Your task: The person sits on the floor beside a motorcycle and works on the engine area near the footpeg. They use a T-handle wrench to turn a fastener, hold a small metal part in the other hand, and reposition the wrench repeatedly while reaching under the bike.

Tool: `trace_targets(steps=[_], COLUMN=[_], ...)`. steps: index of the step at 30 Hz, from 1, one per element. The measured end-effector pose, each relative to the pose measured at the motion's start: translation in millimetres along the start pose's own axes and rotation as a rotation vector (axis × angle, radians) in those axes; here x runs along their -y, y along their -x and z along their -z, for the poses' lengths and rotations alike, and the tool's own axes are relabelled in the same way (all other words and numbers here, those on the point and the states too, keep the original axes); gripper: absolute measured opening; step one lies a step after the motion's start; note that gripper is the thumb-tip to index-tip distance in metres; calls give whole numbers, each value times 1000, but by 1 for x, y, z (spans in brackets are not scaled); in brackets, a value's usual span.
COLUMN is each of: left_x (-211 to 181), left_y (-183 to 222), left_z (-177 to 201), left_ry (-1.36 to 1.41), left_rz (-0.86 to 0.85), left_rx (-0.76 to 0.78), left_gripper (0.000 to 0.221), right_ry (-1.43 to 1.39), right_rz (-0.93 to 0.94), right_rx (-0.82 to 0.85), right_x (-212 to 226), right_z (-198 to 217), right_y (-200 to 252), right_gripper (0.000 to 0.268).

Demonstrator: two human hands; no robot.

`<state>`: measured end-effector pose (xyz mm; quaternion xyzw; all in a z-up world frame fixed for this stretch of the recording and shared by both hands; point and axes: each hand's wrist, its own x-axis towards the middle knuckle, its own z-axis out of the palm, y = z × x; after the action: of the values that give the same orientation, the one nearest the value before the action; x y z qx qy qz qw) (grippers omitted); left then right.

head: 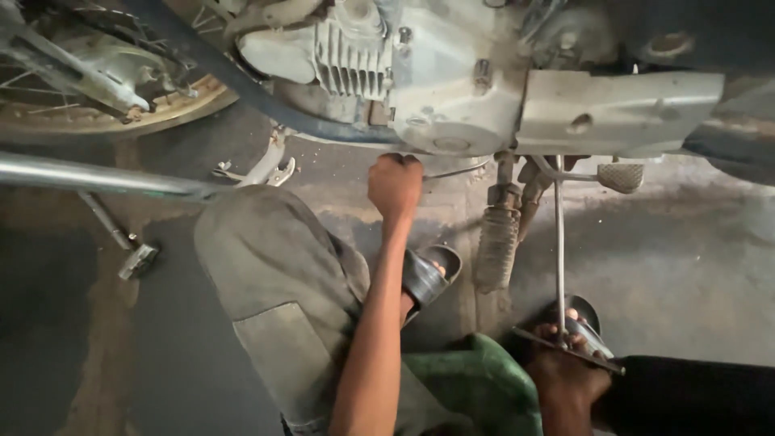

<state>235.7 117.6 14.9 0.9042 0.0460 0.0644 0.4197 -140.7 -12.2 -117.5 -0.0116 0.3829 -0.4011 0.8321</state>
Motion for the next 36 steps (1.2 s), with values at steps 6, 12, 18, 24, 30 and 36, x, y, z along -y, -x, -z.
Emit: trace_targets(steps=[6, 12, 18, 24, 30, 36], left_x=[-4, -14, -19, -2, 5, 21], left_y=[-2, -5, -3, 0, -3, 10], left_z=[25, 36, 37, 9, 11, -9], left_ry=[534, 495, 392, 159, 140, -34], left_rz=[65, -22, 38, 4, -80, -120], left_rx=[378, 392, 400, 174, 95, 57], left_gripper=[22, 25, 30, 31, 25, 24], right_ry=[-9, -75, -17, 5, 9, 17], right_rz=[2, 11, 19, 9, -119, -15], right_rx=[-115, 60, -69, -179, -43, -82], right_x=[4, 7, 6, 1, -11, 7], right_z=[-16, 13, -9, -10, -15, 9], right_y=[24, -3, 17, 23, 15, 12], right_gripper=[39, 32, 38, 42, 50, 48])
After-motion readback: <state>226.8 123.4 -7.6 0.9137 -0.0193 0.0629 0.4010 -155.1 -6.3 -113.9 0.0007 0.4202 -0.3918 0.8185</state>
